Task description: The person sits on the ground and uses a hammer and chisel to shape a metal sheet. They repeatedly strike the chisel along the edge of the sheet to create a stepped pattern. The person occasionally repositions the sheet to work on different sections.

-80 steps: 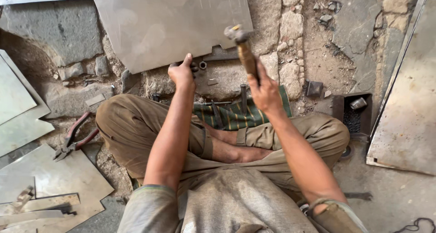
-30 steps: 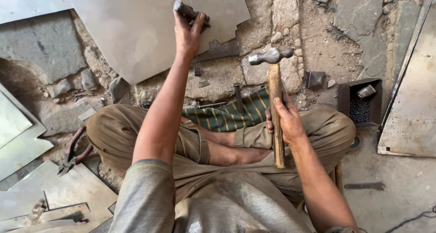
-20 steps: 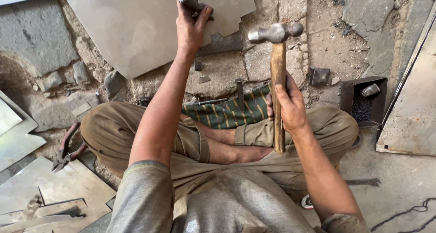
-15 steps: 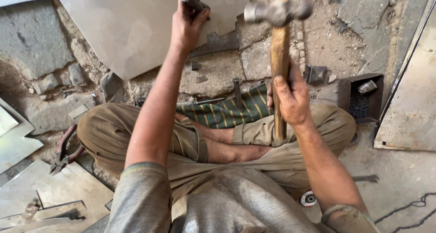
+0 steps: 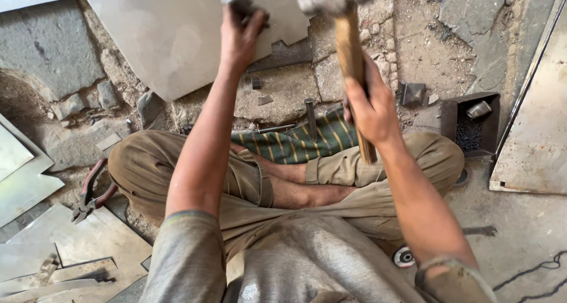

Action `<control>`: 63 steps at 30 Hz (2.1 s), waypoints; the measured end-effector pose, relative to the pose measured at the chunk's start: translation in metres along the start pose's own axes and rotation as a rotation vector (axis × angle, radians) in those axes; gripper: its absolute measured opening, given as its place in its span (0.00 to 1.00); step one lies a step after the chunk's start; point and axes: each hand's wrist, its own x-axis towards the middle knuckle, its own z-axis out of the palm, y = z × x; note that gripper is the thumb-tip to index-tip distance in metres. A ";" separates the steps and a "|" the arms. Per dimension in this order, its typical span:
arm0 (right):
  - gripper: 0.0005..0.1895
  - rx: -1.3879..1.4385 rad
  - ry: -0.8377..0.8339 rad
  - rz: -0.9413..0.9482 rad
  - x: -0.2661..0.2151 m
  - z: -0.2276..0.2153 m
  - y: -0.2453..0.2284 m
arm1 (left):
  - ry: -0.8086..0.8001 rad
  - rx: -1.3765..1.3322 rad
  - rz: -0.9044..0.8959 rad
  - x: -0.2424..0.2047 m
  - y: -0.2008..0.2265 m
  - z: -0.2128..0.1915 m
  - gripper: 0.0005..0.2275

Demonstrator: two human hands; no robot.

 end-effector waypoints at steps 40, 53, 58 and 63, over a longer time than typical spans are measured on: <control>0.33 0.186 -0.004 0.185 -0.054 0.021 0.017 | 0.150 0.074 -0.151 -0.044 0.008 -0.014 0.19; 0.35 0.172 -0.072 0.051 -0.037 0.027 0.006 | 0.078 0.069 -0.160 -0.043 0.007 -0.020 0.18; 0.34 -0.035 -0.043 -0.149 -0.037 0.029 0.003 | -0.027 0.159 0.008 -0.042 0.032 -0.019 0.11; 0.31 -0.238 0.061 -0.456 -0.010 0.054 -0.010 | -0.162 0.387 0.050 -0.044 0.039 -0.018 0.13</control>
